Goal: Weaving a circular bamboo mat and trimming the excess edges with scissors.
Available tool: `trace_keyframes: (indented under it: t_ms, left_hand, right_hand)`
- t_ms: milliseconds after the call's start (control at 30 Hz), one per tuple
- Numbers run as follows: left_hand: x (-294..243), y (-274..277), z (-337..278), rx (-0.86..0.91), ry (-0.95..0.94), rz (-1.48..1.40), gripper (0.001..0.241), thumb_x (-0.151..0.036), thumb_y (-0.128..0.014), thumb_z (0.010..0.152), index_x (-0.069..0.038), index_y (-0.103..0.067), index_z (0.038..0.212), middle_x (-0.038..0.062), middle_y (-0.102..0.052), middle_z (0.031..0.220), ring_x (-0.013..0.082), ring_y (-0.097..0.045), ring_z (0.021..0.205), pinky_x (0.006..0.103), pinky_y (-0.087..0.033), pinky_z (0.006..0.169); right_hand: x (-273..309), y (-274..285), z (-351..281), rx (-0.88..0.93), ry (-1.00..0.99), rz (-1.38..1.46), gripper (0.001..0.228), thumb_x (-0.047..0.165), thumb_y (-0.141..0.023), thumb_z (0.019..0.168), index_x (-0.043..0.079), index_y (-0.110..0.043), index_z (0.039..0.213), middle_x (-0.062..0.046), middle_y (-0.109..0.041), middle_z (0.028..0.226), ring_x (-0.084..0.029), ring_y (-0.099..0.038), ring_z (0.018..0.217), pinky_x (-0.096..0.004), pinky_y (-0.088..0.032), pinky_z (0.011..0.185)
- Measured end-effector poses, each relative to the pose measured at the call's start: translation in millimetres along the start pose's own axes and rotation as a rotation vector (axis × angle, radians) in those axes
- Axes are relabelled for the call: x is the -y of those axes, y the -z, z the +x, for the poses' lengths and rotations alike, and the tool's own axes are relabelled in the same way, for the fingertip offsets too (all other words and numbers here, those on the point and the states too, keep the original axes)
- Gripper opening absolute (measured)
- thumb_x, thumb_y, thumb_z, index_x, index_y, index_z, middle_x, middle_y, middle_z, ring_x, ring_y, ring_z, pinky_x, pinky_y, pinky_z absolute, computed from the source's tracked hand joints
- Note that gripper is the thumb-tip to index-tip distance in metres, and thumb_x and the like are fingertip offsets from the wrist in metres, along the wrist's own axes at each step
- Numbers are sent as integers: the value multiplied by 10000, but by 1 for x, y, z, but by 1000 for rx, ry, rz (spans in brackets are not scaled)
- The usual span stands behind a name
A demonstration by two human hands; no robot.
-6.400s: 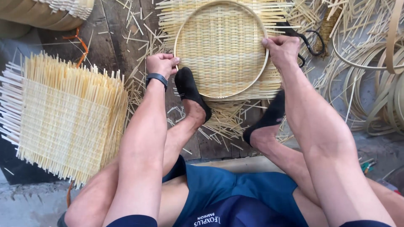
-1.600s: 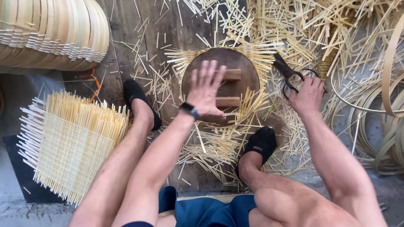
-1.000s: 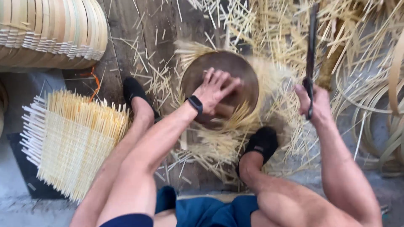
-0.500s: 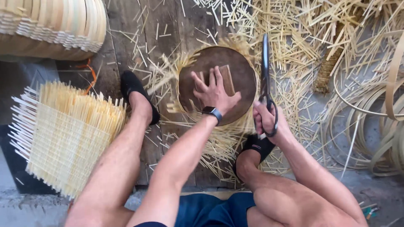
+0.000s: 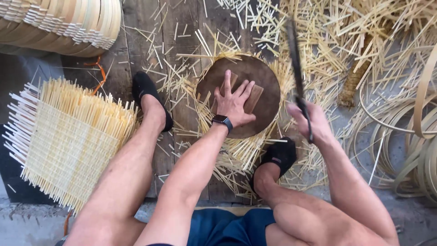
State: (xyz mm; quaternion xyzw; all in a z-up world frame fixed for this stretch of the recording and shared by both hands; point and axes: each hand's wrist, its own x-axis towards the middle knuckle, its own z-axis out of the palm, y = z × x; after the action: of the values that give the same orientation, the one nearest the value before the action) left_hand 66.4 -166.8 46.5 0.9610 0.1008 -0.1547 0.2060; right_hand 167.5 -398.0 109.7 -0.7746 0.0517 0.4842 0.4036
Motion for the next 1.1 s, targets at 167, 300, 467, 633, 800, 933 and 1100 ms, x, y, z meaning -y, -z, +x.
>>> trace_keyframes:
  t_ms: [167, 300, 467, 633, 800, 933, 1100]
  left_hand:
    - [-26, 5, 7, -59, 209, -89, 1121, -535, -851, 584, -311, -338, 1555, 6, -411, 1622, 395, 92, 1565, 803, -207, 1087]
    - [-48, -3, 16, -73, 307, -138, 1160, -508, -852, 593, -262, -296, 1580, 24, -365, 1634, 429, 117, 1533, 822, -186, 1066]
    - [-47, 8, 17, -26, 295, -166, 1180, -511, -849, 629, -221, -235, 1594, 55, -313, 1657, 460, 173, 1518, 841, -163, 1073]
    - [-44, 2, 16, -31, 266, -174, 1202, -501, -861, 633, -217, -209, 1602, 61, -311, 1657, 460, 203, 1511, 857, -142, 1066]
    - [-45, 6, 17, -24, 252, -150, 1239, -482, -859, 622, -210, -164, 1611, 30, -335, 1646, 475, 213, 1506, 855, -132, 1075]
    - [-32, 11, 12, 48, 172, -113, 1258, -492, -856, 609, -228, -139, 1609, -12, -366, 1628, 466, 221, 1507, 857, -108, 1087]
    - [-21, -3, 10, 37, 1, -10, 1252, -477, -862, 576, -241, -185, 1602, -7, -402, 1616, 460, 207, 1508, 847, -110, 1108]
  right_hand:
    - [-104, 13, -9, -442, 147, -501, 570, 534, -686, 944, -28, -603, 894, -142, -587, 788, -310, -590, 762, -462, -487, 731]
    - [-129, 16, 24, -552, 282, -875, 603, 603, -690, 949, 3, -642, 906, -196, -597, 972, -342, -558, 954, -491, -480, 849]
    - [-93, 18, 73, -563, 161, -1119, 648, 600, -687, 805, -18, -657, 996, -165, -598, 1002, -278, -563, 977, -405, -497, 804]
    - [-105, 54, 93, -308, 16, -1100, 458, 456, -536, 1050, 19, -671, 1072, -152, -639, 918, -261, -623, 853, -423, -511, 764]
    - [-83, 41, 121, -727, 414, -1263, 587, 583, -676, 844, 0, -687, 919, -101, -601, 892, -228, -553, 841, -338, -511, 738]
    - [-84, 58, 121, -634, 356, -1300, 480, 520, -635, 889, 43, -688, 906, -102, -618, 867, -214, -573, 792, -367, -532, 683]
    - [-111, 73, 120, -433, 315, -1214, 363, 387, -578, 1064, 63, -729, 1005, -124, -652, 917, -223, -630, 861, -398, -533, 783]
